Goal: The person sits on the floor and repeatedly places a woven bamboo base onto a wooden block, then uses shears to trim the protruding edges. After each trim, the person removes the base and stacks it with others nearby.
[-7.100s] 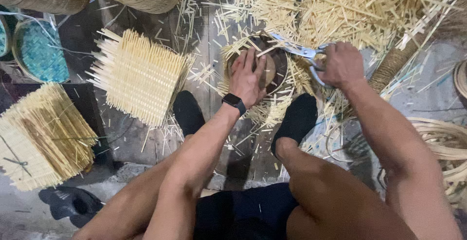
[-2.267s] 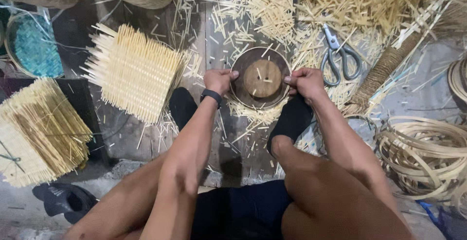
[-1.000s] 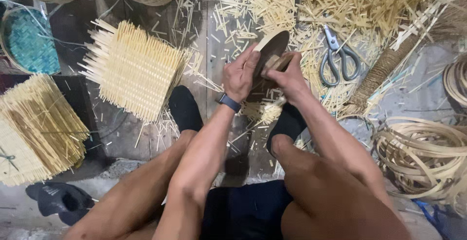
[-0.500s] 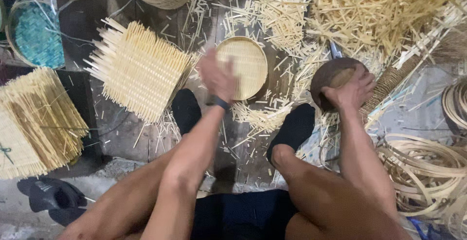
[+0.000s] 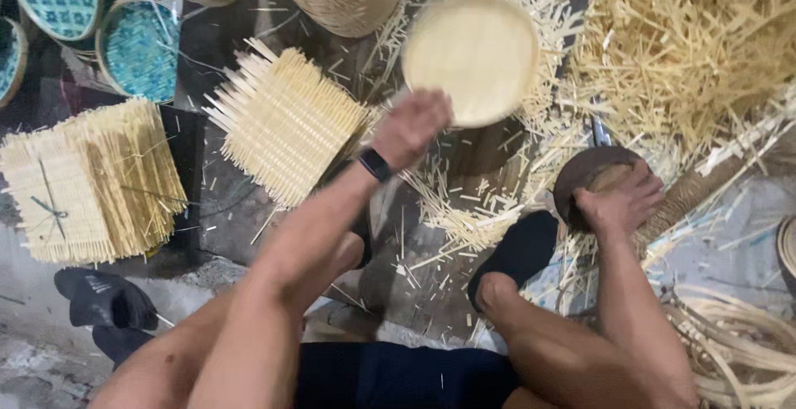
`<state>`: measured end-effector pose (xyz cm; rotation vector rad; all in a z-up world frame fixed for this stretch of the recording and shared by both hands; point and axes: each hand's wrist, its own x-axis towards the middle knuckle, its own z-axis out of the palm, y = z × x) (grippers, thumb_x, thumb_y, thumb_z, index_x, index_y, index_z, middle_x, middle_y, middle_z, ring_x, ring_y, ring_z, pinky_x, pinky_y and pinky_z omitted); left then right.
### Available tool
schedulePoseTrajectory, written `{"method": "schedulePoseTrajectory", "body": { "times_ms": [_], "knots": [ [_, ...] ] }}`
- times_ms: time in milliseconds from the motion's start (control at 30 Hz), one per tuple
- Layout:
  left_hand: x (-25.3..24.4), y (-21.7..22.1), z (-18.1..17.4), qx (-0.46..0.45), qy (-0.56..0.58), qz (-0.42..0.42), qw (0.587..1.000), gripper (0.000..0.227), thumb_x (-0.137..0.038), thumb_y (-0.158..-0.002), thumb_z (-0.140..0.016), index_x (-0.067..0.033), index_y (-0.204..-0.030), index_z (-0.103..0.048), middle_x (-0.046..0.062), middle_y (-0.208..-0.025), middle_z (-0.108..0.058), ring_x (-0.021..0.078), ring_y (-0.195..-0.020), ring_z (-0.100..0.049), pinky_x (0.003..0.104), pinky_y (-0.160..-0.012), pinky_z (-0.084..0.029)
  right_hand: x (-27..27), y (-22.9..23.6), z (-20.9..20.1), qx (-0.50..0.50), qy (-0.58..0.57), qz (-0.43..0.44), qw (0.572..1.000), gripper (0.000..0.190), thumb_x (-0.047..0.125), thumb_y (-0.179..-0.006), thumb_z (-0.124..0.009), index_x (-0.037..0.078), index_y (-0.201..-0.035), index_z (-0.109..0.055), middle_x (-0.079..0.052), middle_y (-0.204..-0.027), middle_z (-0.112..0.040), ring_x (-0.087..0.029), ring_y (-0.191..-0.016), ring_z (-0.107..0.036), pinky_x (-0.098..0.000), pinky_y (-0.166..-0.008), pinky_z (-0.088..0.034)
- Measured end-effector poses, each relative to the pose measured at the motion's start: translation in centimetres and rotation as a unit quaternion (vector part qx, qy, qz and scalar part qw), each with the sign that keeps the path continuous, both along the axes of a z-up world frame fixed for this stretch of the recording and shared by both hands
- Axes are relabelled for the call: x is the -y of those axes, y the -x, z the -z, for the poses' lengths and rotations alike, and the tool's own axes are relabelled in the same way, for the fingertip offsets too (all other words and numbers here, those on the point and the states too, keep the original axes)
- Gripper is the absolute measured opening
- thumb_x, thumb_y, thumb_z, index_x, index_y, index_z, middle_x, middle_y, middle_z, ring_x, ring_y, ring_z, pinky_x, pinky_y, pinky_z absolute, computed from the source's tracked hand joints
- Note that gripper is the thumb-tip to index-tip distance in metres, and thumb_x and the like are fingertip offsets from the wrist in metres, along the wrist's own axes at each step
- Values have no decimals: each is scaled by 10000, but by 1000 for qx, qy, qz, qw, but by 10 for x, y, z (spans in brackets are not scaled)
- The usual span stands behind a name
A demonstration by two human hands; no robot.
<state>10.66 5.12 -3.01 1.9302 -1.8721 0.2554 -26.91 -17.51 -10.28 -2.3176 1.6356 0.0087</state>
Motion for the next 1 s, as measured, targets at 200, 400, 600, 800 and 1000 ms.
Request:
{"method": "schedulePoseTrajectory", "body": {
  "times_ms": [200, 400, 600, 800, 1000],
  "knots": [
    [20, -157, -81, 8, 55, -192, 980, 431, 132, -829, -628, -88, -1185, -732, 117, -1224, -731, 333, -1207, -670, 449, -1075, -517, -2, -4, -4, -13, -10, 5, 1000, 1093, 395, -609, -906, 128, -1525, -373, -263, -1401, -375, -493, -1307, -357, -646, -1049, -363],
    [22, -192, -91, -9, 6, -196, 981, 396, 97, -737, -653, -30, -1098, -755, 173, -1191, -740, 360, -1154, -670, 436, -1022, -520, 2, -11, -10, -28, -31, 20, 999, 1110, 382, -607, -904, 120, -1535, -354, -278, -1415, -364, -499, -1318, -352, -640, -1075, -359],
    [11, -185, -97, -59, -74, -223, 970, 321, 106, -797, -658, -24, -1077, -745, 155, -1187, -751, 353, -1151, -688, 425, -1025, -539, 2, -12, -8, -48, -37, 25, 998, 1120, 398, -594, -914, 118, -1525, -358, -287, -1419, -370, -502, -1324, -350, -640, -1079, -350],
    [8, -192, -91, -28, -10, -186, 982, 434, 90, -697, -674, -9, -1113, -748, 198, -1187, -729, 371, -1141, -667, 424, -1026, -506, 2, -6, 5, -46, -23, 15, 999, 1137, 417, -611, -917, 111, -1546, -348, -299, -1422, -370, -509, -1324, -352, -641, -1086, -350],
    [17, -195, -68, 73, -93, -301, 946, 493, 144, -781, -603, -119, -1177, -736, 171, -1349, -662, 367, -1279, -606, 538, -1112, -447, 12, -19, -19, -2, -73, 55, 996, 1098, 310, -617, -920, 98, -1519, -331, -287, -1444, -321, -499, -1332, -316, -647, -1078, -321]
  ]
}}
